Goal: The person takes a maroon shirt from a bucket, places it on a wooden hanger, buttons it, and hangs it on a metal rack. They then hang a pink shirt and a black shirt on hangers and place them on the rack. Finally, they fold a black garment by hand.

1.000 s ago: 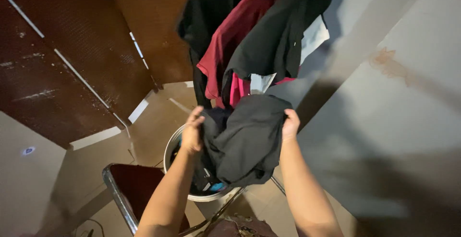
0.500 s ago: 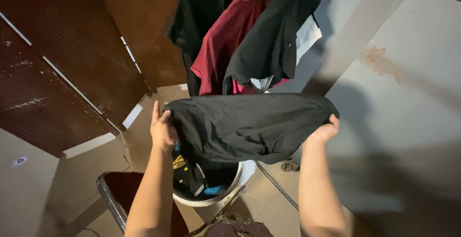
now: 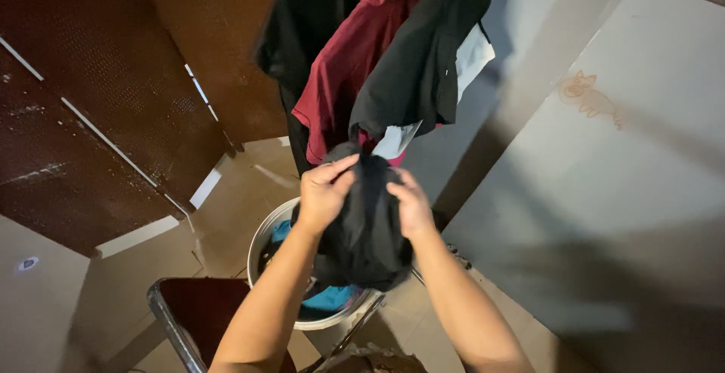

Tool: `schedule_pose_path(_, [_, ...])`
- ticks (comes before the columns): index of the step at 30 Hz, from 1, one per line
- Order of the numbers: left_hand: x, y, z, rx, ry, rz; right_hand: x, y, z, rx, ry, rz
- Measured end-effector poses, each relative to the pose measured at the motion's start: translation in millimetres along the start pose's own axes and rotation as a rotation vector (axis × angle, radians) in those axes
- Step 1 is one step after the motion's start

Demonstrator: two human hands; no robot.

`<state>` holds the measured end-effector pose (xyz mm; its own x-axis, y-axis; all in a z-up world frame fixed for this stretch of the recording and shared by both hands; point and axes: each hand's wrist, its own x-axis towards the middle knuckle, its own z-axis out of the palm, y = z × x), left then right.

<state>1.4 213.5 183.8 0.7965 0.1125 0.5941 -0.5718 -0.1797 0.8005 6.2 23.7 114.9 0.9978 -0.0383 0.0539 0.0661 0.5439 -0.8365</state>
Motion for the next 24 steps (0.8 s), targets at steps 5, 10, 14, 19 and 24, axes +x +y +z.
schedule_pose_path(5, [5, 33, 0, 0.186, -0.017, 0.193, 7, 11, 15, -0.07, -0.142, 0.018])
schedule_pose_path(10, [6, 19, -26, 0.249, -0.129, -0.149, 0, 1, 11, -0.564, 0.093, 0.018])
schedule_pose_path(14, [-7, -43, -62, 0.632, -0.357, -0.602, -1, -9, -7, -0.202, 0.357, -0.02])
schedule_pose_path(19, [-14, -42, -59, 0.953, -0.145, -0.455, -6, -6, -31, -0.207, 0.205, -0.175])
schedule_pose_path(24, [-4, -37, -43, 0.028, -0.196, -0.874, -52, -32, 18, -0.482, -0.667, -0.089])
